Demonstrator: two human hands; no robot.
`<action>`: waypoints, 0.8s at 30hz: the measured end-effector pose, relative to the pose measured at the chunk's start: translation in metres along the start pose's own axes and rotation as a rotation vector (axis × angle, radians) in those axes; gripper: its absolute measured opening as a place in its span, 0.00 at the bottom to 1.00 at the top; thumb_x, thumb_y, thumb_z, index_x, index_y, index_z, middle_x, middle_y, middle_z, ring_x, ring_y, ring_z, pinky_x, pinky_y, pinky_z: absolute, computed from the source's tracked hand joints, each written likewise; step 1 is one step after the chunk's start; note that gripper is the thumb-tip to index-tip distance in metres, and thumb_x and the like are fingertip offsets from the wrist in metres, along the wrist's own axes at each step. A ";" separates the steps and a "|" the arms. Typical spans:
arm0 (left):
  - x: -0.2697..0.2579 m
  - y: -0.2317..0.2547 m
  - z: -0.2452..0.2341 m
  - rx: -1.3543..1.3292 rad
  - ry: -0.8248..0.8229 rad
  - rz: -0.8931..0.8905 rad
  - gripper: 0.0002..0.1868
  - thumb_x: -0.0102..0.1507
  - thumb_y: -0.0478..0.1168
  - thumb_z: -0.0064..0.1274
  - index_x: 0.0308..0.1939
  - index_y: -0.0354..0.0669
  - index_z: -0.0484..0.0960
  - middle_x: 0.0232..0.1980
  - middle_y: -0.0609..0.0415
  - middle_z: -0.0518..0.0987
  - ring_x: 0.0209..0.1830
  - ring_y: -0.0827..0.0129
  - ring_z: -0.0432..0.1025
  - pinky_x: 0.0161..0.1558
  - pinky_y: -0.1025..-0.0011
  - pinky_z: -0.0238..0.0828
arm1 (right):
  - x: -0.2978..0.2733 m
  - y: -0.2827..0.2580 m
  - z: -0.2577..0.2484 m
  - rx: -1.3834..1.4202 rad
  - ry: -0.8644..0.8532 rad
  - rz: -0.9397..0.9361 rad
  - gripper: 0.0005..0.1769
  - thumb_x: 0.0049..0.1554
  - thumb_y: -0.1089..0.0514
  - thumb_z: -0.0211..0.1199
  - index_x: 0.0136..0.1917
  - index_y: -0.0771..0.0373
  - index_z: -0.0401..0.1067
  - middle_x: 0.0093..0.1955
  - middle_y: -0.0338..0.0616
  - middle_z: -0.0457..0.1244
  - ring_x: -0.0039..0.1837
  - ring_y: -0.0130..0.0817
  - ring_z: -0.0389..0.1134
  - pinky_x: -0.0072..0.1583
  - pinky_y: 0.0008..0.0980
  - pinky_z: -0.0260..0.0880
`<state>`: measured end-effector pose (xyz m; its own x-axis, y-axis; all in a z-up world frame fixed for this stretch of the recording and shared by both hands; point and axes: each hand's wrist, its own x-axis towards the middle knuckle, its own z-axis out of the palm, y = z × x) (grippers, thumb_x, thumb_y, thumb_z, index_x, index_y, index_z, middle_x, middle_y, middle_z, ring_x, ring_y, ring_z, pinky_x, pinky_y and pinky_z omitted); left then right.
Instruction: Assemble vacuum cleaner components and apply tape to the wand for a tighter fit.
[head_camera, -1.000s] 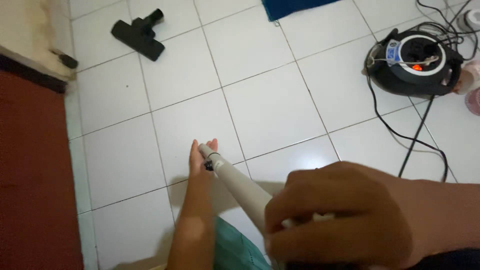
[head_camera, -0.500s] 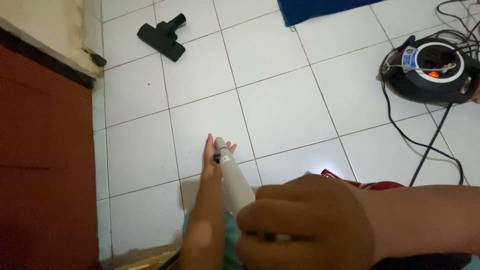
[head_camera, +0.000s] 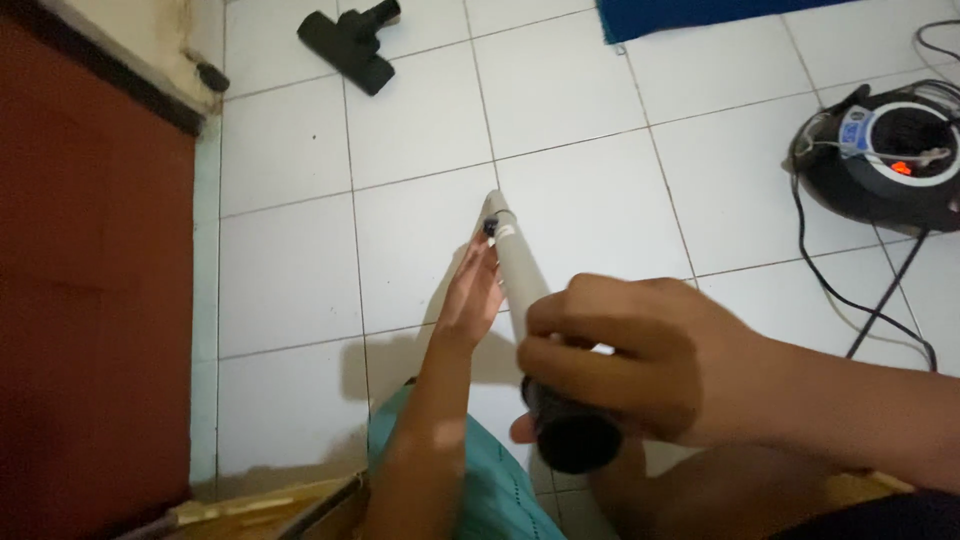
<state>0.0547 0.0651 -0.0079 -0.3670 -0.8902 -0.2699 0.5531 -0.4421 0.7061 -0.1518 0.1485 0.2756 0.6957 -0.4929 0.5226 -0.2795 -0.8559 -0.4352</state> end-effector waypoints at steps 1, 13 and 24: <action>0.000 0.000 -0.001 -0.005 0.008 0.003 0.37 0.71 0.54 0.41 0.81 0.44 0.52 0.70 0.48 0.71 0.73 0.60 0.62 0.72 0.58 0.59 | 0.001 -0.002 -0.002 0.006 -0.007 -0.004 0.26 0.54 0.45 0.74 0.54 0.65 0.70 0.53 0.49 0.64 0.46 0.36 0.68 0.37 0.30 0.70; -0.001 -0.008 -0.001 0.056 0.039 0.015 0.46 0.67 0.51 0.55 0.81 0.39 0.48 0.76 0.46 0.64 0.78 0.60 0.57 0.76 0.57 0.54 | 0.009 -0.011 -0.012 0.129 -0.115 0.093 0.36 0.43 0.49 0.75 0.61 0.68 0.69 0.54 0.51 0.64 0.45 0.40 0.70 0.41 0.37 0.72; 0.001 -0.010 -0.004 0.018 -0.025 0.036 0.40 0.69 0.47 0.53 0.80 0.39 0.53 0.72 0.48 0.67 0.73 0.62 0.63 0.74 0.60 0.60 | 0.021 -0.025 -0.006 0.064 0.042 0.053 0.24 0.48 0.55 0.72 0.51 0.72 0.69 0.47 0.55 0.63 0.42 0.41 0.70 0.36 0.34 0.69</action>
<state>0.0518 0.0680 -0.0174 -0.3658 -0.9024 -0.2276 0.5530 -0.4075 0.7267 -0.1349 0.1584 0.3017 0.6523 -0.5441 0.5277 -0.2709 -0.8175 -0.5082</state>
